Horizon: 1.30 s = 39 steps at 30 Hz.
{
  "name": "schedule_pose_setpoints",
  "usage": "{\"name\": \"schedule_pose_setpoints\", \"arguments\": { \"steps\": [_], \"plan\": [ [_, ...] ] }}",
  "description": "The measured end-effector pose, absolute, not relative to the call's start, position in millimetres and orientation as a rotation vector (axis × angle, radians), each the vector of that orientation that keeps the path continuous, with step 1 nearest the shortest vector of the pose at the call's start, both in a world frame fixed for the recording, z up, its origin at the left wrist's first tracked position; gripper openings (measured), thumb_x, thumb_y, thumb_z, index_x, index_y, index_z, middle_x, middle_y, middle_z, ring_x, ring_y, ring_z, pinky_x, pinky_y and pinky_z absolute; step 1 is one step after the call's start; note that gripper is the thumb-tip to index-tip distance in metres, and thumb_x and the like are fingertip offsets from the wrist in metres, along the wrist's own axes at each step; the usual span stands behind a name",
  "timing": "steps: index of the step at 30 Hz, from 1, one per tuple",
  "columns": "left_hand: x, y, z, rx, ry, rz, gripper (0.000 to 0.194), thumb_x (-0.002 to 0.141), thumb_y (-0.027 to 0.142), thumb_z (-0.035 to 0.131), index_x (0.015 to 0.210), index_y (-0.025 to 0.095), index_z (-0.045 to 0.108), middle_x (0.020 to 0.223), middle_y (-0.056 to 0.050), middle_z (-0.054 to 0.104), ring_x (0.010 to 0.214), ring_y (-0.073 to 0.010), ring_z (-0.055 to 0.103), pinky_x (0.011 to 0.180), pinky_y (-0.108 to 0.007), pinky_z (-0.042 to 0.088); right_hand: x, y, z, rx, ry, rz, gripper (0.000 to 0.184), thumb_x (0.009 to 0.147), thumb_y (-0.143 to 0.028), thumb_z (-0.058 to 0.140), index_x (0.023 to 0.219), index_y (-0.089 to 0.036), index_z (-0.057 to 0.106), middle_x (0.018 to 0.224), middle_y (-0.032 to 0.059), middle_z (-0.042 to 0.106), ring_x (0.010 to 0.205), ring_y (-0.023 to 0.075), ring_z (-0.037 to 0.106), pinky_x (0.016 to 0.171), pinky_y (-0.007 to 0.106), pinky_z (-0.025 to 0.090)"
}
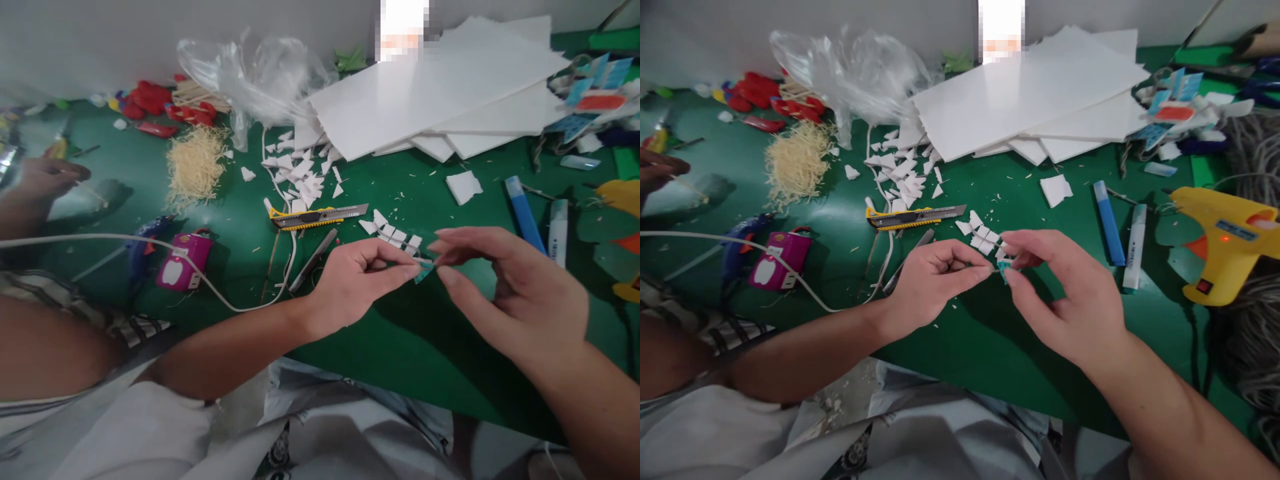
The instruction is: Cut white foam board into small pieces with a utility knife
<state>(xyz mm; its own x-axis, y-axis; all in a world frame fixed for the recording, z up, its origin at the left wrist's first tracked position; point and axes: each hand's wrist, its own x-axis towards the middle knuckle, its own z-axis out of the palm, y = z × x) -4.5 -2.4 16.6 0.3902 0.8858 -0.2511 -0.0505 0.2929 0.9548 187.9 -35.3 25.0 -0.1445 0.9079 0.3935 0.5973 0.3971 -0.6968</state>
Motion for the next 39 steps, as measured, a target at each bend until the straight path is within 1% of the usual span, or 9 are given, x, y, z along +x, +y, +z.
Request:
{"name": "schedule_pose_setpoints", "arguments": {
  "steps": [3, 9, 14, 22, 29, 32, 35, 37, 39],
  "plan": [
    [-5.0, -1.6, 15.8, 1.067, 0.988, 0.781, 0.018, 0.075, 0.033, 0.082, 0.073, 0.017, 0.074, 0.062, 0.002, 0.063, 0.056, -0.0074, 0.045, 0.052, -0.022, 0.035, 188.6, -32.5, 28.1, -1.25, -2.006, 0.354, 0.031, 0.09, -0.015, 0.068, 0.118, -0.027, 0.063, 0.107, 0.0061, 0.076, 0.078, 0.0155, 0.073, 0.075, 0.029, 0.063],
    [-3.3, -1.7, 12.7, 1.012, 0.938, 0.723, 0.034, 0.067, 0.046, 0.09, 0.074, 0.016, 0.074, 0.07, -0.001, 0.069, 0.063, -0.0097, 0.053, 0.057, -0.022, 0.043, 186.1, -34.3, 25.0, -1.197, -2.123, 0.138, 0.034, 0.09, -0.008, 0.064, 0.115, -0.031, 0.065, 0.098, -0.0009, 0.08, 0.083, 0.0167, 0.077, 0.068, 0.027, 0.062],
    [-2.1, -1.1, 16.0, 1.055, 0.969, 0.705, 0.038, 0.067, 0.049, 0.089, 0.072, 0.016, 0.072, 0.063, 0.002, 0.06, 0.057, -0.0077, 0.044, 0.051, -0.021, 0.036, 183.5, -37.4, 29.0, -1.213, -2.126, 0.013, 0.029, 0.091, -0.008, 0.065, 0.111, -0.028, 0.066, 0.087, -0.0029, 0.079, 0.074, 0.0123, 0.075, 0.067, 0.022, 0.06],
    [-2.7, -2.4, 14.7, 1.096, 0.91, 0.695, 0.025, 0.079, 0.039, 0.08, 0.08, 0.016, 0.072, 0.057, 0.007, 0.046, 0.053, -0.0058, 0.032, 0.047, -0.02, 0.025, 190.4, -39.7, 36.6, -1.178, -2.103, 0.284, 0.032, 0.093, -0.006, 0.06, 0.111, -0.031, 0.07, 0.088, -0.0031, 0.079, 0.071, 0.0125, 0.074, 0.057, 0.022, 0.054],
    [-2.1, -6.8, 12.9, 1.078, 0.82, 0.641, 0.017, 0.078, 0.032, 0.082, 0.083, 0.016, 0.077, 0.054, 0.006, 0.047, 0.051, -0.0057, 0.032, 0.047, -0.021, 0.024, 185.7, -47.6, 26.6, -1.335, -1.869, 0.506, 0.033, 0.09, -0.009, 0.063, 0.111, -0.033, 0.074, 0.07, -0.0067, 0.073, 0.045, 0.0078, 0.058, 0.041, 0.02, 0.045],
    [-0.2, -9.3, 11.6, 1.031, 0.843, 0.644, 0.016, 0.076, 0.032, 0.082, 0.079, 0.016, 0.077, 0.058, 0.003, 0.057, 0.052, -0.0068, 0.039, 0.048, -0.022, 0.029, 184.7, -50.0, 16.9, -1.348, -1.731, 0.564, 0.035, 0.09, -0.012, 0.065, 0.116, -0.033, 0.074, 0.061, -0.0092, 0.066, 0.038, 0.0063, 0.049, 0.037, 0.02, 0.042],
    [1.3, -8.1, 13.8, 1.011, 0.892, 0.69, 0.018, 0.074, 0.033, 0.084, 0.075, 0.016, 0.076, 0.065, 0.0, 0.064, 0.055, -0.0074, 0.045, 0.05, -0.022, 0.033, 187.6, -45.6, 12.9, -1.287, -1.711, 0.552, 0.036, 0.092, -0.014, 0.064, 0.122, -0.032, 0.071, 0.065, -0.0074, 0.066, 0.046, 0.0078, 0.056, 0.045, 0.021, 0.049],
    [1.4, -5.0, 16.2, 1.012, 0.935, 0.724, 0.023, 0.072, 0.037, 0.087, 0.073, 0.016, 0.076, 0.061, 0.002, 0.062, 0.053, -0.0067, 0.042, 0.049, -0.022, 0.033, 189.8, -39.3, 14.0, -1.2, -1.746, 0.525, 0.038, 0.091, -0.014, 0.063, 0.126, -0.03, 0.069, 0.078, -0.0025, 0.069, 0.064, 0.0124, 0.066, 0.062, 0.027, 0.059],
    [0.9, -1.4, 17.8, 1.0, 0.958, 0.762, 0.03, 0.069, 0.043, 0.089, 0.071, 0.016, 0.075, 0.06, 0.002, 0.061, 0.054, -0.0067, 0.042, 0.05, -0.022, 0.035, 190.9, -32.9, 16.2, -1.153, -1.819, 0.458, 0.042, 0.086, -0.017, 0.07, 0.127, -0.027, 0.067, 0.096, 0.0044, 0.073, 0.083, 0.0179, 0.07, 0.073, 0.033, 0.062]
  ]
}}
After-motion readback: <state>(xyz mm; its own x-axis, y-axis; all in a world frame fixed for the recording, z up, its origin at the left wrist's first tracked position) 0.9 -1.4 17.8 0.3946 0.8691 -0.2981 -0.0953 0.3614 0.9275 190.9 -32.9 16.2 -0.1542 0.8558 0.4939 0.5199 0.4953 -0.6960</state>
